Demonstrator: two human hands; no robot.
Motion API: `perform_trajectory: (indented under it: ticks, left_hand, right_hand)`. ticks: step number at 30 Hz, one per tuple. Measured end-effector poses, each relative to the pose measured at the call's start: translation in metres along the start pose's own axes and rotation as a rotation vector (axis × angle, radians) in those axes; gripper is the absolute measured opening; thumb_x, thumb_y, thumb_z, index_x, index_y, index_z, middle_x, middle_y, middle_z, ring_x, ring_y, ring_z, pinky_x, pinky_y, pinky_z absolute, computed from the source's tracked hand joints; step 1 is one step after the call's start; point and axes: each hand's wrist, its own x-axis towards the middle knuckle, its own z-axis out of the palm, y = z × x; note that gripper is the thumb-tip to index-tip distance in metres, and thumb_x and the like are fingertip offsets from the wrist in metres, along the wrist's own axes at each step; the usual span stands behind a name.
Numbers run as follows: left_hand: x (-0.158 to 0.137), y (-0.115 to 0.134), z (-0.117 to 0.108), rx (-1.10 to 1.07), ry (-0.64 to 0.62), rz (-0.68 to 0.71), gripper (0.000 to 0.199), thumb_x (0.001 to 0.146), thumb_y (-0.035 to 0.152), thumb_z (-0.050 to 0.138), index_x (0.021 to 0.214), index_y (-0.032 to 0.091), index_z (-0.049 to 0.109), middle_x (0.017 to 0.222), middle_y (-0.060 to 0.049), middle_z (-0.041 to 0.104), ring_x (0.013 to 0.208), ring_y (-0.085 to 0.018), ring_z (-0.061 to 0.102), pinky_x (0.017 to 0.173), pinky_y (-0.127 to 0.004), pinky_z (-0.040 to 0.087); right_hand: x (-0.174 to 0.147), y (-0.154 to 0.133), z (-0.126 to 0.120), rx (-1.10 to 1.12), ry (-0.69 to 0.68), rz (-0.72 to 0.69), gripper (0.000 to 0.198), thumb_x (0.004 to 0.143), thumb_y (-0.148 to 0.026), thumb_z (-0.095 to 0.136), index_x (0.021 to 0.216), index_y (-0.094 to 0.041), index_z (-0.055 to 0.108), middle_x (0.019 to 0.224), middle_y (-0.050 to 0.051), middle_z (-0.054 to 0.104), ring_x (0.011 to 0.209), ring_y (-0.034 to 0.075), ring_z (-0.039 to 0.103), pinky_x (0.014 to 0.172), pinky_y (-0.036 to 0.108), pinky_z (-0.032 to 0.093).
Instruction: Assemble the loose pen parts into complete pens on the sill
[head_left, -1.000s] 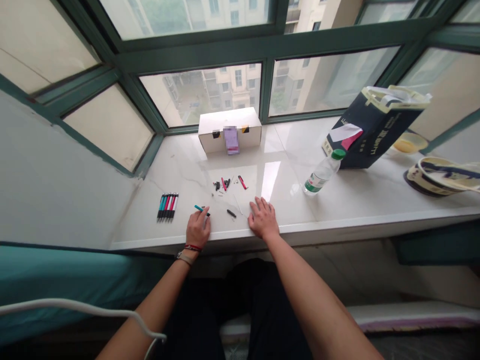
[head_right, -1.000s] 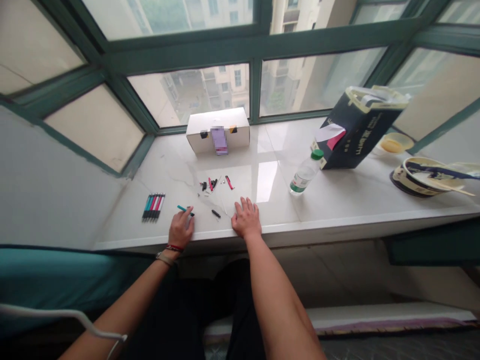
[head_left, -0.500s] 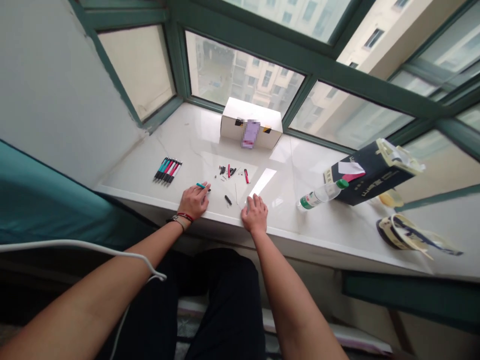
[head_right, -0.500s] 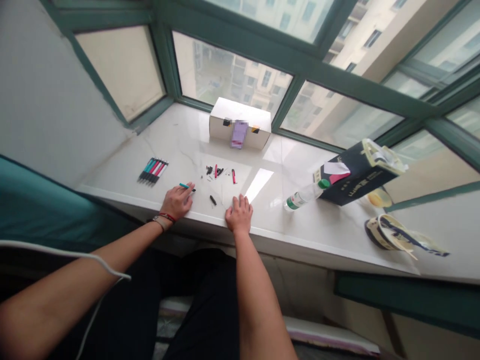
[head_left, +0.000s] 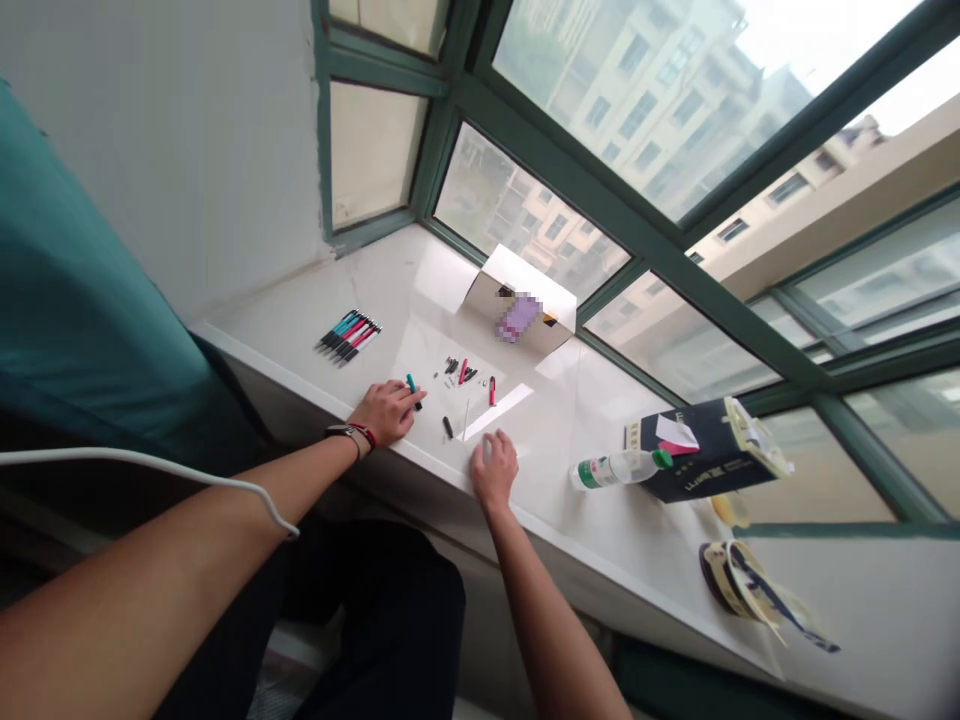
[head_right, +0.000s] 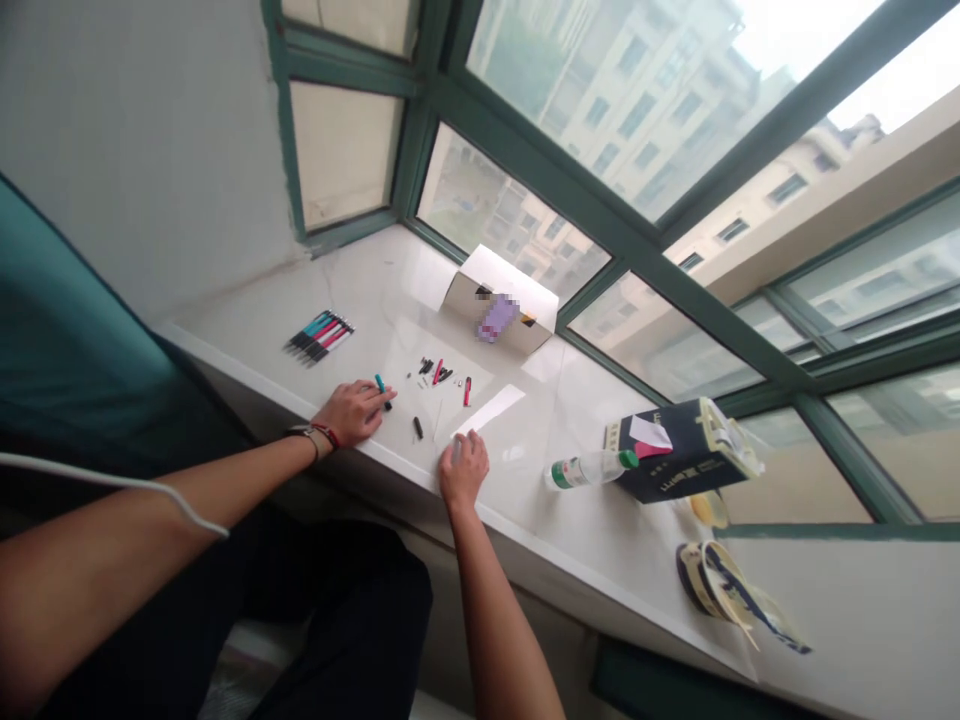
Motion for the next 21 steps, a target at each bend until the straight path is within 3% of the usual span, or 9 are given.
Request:
perform_trajectory:
  ticks: [3,6,12,18,21]
  left_hand:
    - [0.0,-0.001,0.002,0.012,0.014,0.001,0.05,0.086,0.025,0.05,0.135,0.029,0.059,0.123,-0.008,0.069,0.12,-0.031,0.051,0.093,-0.048,0.038]
    - [0.001,-0.001,0.002,0.017,0.026,0.001,0.049,0.087,0.027,0.05,0.135,0.03,0.059,0.124,-0.007,0.069,0.119,-0.03,0.051,0.092,-0.048,0.038]
    - [0.001,0.0,0.001,0.041,0.046,0.01,0.044,0.092,0.033,0.049,0.134,0.03,0.058,0.127,-0.007,0.067,0.118,-0.029,0.052,0.091,-0.047,0.038]
    - [0.0,-0.003,0.004,0.045,0.063,0.013,0.035,0.095,0.039,0.048,0.124,0.029,0.065,0.118,-0.007,0.071,0.118,-0.028,0.052,0.091,-0.047,0.039]
    - [0.0,-0.004,0.004,0.034,0.071,0.024,0.031,0.095,0.033,0.047,0.12,0.029,0.066,0.12,-0.006,0.07,0.118,-0.027,0.053,0.089,-0.046,0.04]
  right_hand:
    - [0.031,-0.017,0.001,0.143,-0.034,-0.01,0.028,0.093,-0.03,0.045,0.105,-0.017,0.067,0.113,0.012,0.066,0.107,0.024,0.06,0.095,0.035,0.044]
    - [0.069,-0.052,0.004,0.206,-0.165,-0.112,0.022,0.091,-0.031,0.052,0.104,-0.019,0.065,0.106,0.008,0.067,0.089,0.019,0.063,0.086,0.03,0.047]
    - [0.123,-0.097,0.021,0.074,-0.315,-0.053,0.019,0.088,-0.029,0.062,0.104,-0.019,0.064,0.11,0.009,0.066,0.102,0.022,0.061,0.089,0.032,0.045]
    - [0.133,-0.102,0.036,0.002,-0.36,-0.026,0.013,0.089,-0.027,0.058,0.097,-0.018,0.065,0.107,0.01,0.067,0.101,0.022,0.062,0.088,0.032,0.045]
    - [0.131,-0.105,0.036,-0.052,-0.376,-0.051,0.015,0.091,-0.026,0.054,0.097,-0.016,0.064,0.111,0.013,0.065,0.101,0.023,0.062,0.087,0.033,0.046]
